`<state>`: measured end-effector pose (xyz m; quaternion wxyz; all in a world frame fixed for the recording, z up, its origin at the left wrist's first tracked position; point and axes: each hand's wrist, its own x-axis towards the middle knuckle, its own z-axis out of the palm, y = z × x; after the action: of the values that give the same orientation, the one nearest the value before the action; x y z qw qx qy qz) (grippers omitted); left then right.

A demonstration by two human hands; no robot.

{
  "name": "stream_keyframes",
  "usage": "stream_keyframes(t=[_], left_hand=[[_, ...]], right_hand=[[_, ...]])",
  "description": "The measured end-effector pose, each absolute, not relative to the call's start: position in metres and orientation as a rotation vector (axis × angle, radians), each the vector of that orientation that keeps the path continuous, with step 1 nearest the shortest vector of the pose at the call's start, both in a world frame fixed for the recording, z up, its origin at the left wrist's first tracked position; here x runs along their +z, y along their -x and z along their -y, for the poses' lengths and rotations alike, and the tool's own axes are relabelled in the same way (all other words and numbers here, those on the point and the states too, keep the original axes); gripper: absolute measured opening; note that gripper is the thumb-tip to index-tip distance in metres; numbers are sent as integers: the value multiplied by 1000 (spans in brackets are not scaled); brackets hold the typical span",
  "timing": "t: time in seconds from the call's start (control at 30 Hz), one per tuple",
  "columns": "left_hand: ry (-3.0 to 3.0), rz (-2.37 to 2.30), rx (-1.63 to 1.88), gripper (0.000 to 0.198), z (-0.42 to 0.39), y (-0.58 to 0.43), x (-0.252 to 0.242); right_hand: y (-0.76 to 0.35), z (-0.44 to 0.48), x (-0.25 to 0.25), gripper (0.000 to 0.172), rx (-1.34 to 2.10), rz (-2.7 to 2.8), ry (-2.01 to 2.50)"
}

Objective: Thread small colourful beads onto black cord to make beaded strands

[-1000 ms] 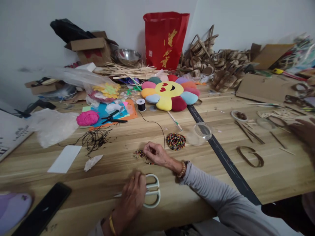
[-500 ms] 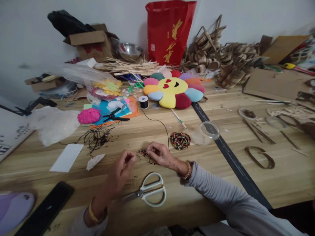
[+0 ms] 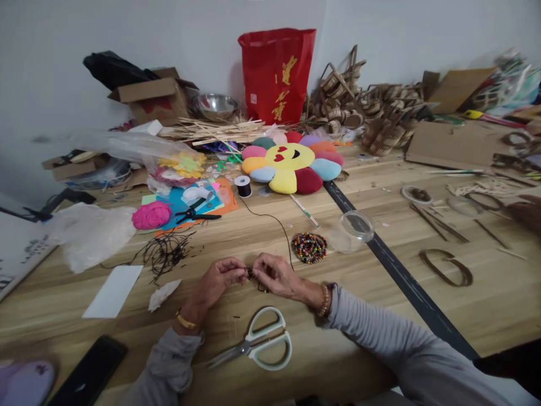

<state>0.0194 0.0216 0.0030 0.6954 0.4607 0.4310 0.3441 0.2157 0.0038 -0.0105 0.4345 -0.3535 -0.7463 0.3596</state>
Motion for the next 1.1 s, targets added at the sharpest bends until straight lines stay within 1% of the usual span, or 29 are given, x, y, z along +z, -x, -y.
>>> stream_keyframes(t=[0.17,0.27,0.37,0.43,0.6,0.7,0.83,0.9,1.0,1.1], left_hand=[[-1175,-1030,705,18,-23,-12,7],[-1473,-1087,635,11,-13,-8,15],[-1880,-1151,584,10,10,-3,20],[-2179,-1112,525,11,26,0,18],[-2815,-847,401,17,48,4,4],[-2985,-713,341,21,48,4,1],[-3059,-712,208,24,33,12,5],[-3061,-894,200,28,16,23,8],[-2961,-1436,130,24,-13,45,15],[-2870,-1849,163,20,-31,58,24]], right_hand=[[-216,-2,-8,18,925,1869,888],[-217,-3,-8,17,926,1845,909],[-216,-4,-11,16,909,1834,916],[-216,-5,-12,15,909,1837,917],[-214,-5,-12,15,933,1834,908],[-215,-6,-13,16,942,1830,922],[-216,-6,-15,14,929,1825,926],[-216,-7,-16,14,932,1830,931],[-216,-7,-18,15,934,1840,937],[-216,-7,-19,15,939,1836,942]])
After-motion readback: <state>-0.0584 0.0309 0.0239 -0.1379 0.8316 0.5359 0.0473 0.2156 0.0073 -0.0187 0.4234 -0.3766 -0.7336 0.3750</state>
